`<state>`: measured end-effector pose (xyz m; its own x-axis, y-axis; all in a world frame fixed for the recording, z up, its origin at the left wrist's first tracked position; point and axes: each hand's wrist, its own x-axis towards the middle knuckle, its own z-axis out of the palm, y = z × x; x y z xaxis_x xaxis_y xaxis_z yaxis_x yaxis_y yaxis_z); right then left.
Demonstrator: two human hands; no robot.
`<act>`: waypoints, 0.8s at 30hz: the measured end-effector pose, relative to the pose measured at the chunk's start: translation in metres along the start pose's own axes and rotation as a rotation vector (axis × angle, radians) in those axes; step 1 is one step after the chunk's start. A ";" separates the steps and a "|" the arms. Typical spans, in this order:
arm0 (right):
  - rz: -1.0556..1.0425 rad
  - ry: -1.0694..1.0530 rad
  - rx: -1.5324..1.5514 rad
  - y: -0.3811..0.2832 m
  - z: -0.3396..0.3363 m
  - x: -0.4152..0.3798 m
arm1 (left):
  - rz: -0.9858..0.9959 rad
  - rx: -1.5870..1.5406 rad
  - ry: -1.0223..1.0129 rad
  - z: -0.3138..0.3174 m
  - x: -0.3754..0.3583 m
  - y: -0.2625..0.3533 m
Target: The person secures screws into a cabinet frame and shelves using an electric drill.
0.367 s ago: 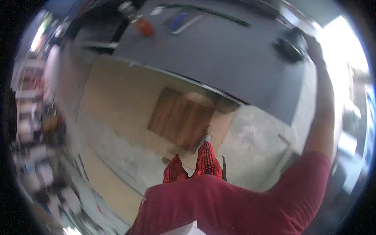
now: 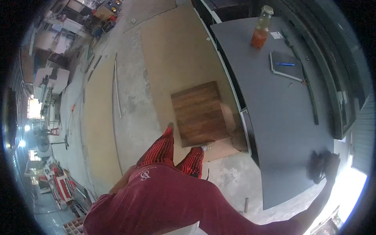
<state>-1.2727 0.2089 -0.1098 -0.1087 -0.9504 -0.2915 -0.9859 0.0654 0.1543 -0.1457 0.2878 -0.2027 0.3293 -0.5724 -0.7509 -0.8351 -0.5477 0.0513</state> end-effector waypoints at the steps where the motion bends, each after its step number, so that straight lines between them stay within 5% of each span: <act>1: -0.045 0.085 -0.036 -0.013 -0.016 -0.006 | 0.021 -0.063 -0.051 0.010 0.003 -0.002; 4: -0.156 0.268 -0.136 0.000 0.004 -0.047 | 0.199 0.195 -0.135 0.032 0.015 0.026; 6: 0.004 0.062 -0.088 -0.009 -0.009 -0.043 | 0.135 0.006 -0.047 0.017 0.013 0.086; 8: 0.000 0.078 -0.044 0.015 0.013 -0.054 | -0.151 -0.279 -0.149 -0.002 0.020 0.149; 10: 0.239 -0.427 -0.083 -0.061 -0.070 -0.034 | 0.312 -0.102 -0.110 0.042 0.106 0.096; 12: 0.078 0.160 -0.097 -0.015 0.007 -0.070 | 0.001 -0.645 -0.062 0.024 0.078 0.165; 14: 0.240 -0.114 -0.231 -0.051 -0.009 -0.060 | 0.026 -0.525 -0.120 0.035 0.099 0.171; 16: 0.105 0.063 0.070 -0.192 -0.132 -0.057 | 0.033 -0.280 -0.172 0.033 0.101 0.188; 18: 0.183 -0.055 0.125 -0.132 -0.018 -0.051 | 0.442 -0.115 -0.180 0.053 0.141 0.161; 19: 0.165 0.010 0.128 -0.154 -0.019 -0.049 | 0.452 -0.126 -0.183 0.047 0.136 0.172; 21: 0.167 0.131 0.280 -0.236 -0.049 -0.038 | 0.077 -0.365 -0.194 0.020 0.120 0.201; 24: 0.160 0.119 0.575 -0.348 -0.100 -0.003 | 0.070 -0.314 -0.323 -0.004 0.147 0.204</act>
<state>-0.9167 0.1582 -0.0679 -0.2792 -0.9405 -0.1939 -0.8730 0.3327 -0.3567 -0.2663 0.0896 -0.3000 0.0811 -0.4221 -0.9029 -0.6599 -0.7017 0.2687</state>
